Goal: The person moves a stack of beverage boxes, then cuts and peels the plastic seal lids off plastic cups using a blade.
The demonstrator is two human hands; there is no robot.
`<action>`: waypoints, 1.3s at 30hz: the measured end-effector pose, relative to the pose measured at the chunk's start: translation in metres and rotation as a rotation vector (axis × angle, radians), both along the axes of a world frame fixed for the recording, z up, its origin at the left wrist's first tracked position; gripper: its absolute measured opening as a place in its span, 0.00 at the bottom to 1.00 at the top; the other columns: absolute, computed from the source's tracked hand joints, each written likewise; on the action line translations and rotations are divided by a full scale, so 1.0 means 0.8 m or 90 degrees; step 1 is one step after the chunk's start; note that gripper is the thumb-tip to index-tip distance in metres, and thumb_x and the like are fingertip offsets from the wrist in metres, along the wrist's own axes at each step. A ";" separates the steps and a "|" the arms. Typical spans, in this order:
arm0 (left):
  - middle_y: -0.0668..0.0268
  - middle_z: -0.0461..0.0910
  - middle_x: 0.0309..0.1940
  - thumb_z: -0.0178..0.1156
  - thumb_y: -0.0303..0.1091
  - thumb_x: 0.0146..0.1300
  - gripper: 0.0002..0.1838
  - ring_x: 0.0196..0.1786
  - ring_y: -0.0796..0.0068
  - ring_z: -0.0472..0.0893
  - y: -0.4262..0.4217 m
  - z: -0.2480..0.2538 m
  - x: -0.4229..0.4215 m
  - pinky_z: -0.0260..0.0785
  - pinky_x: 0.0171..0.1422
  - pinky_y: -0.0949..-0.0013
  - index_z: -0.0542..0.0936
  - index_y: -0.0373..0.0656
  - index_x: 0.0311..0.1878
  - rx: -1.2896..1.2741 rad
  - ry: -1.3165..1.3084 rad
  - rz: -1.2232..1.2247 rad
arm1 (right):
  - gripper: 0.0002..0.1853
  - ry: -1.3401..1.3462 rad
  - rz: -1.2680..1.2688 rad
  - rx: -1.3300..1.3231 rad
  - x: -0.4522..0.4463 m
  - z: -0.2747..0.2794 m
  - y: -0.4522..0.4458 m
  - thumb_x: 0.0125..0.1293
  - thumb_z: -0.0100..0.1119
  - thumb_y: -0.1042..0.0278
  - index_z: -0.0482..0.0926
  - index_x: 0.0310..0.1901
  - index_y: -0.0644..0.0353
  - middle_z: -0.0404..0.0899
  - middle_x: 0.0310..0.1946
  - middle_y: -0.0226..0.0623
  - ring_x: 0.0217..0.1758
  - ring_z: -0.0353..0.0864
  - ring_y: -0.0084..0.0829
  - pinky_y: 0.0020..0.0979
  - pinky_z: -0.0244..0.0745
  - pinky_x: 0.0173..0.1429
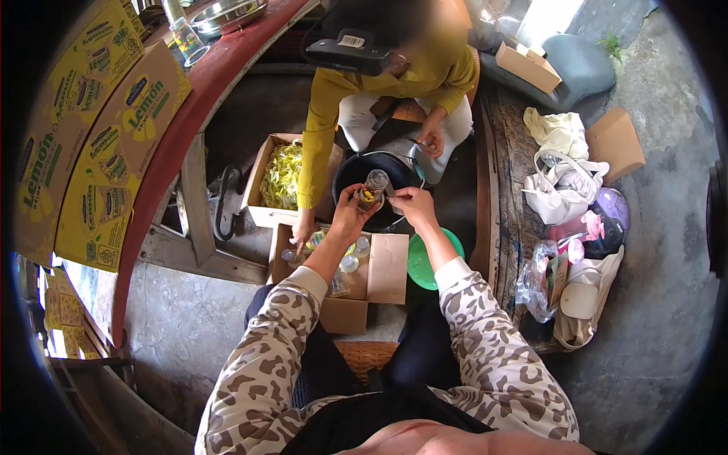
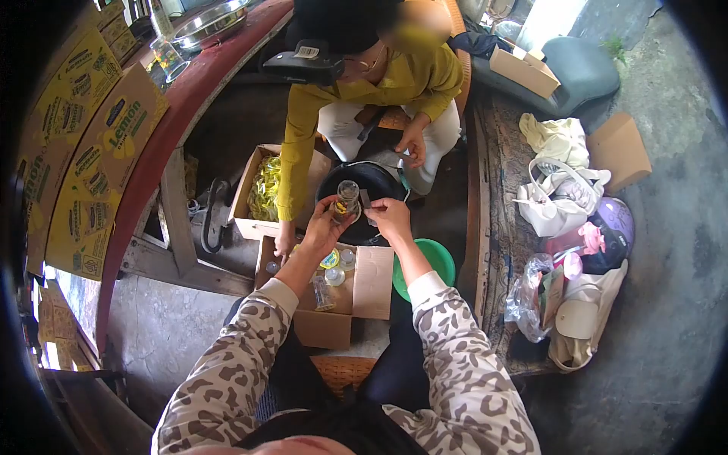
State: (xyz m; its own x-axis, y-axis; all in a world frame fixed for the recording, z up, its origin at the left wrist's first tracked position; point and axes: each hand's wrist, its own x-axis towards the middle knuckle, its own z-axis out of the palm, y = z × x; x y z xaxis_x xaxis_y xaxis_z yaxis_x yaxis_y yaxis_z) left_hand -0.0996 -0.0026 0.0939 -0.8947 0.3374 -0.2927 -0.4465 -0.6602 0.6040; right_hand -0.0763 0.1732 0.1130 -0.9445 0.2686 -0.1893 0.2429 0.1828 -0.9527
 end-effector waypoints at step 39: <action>0.55 0.75 0.52 0.73 0.49 0.53 0.30 0.57 0.58 0.75 -0.175 0.244 0.147 0.66 0.63 0.60 0.80 0.36 0.52 -0.725 0.681 0.247 | 0.10 0.183 0.215 0.246 0.063 0.049 -0.017 0.53 0.68 0.74 0.84 0.39 0.65 0.86 0.31 0.43 0.35 0.87 0.32 0.30 0.78 0.42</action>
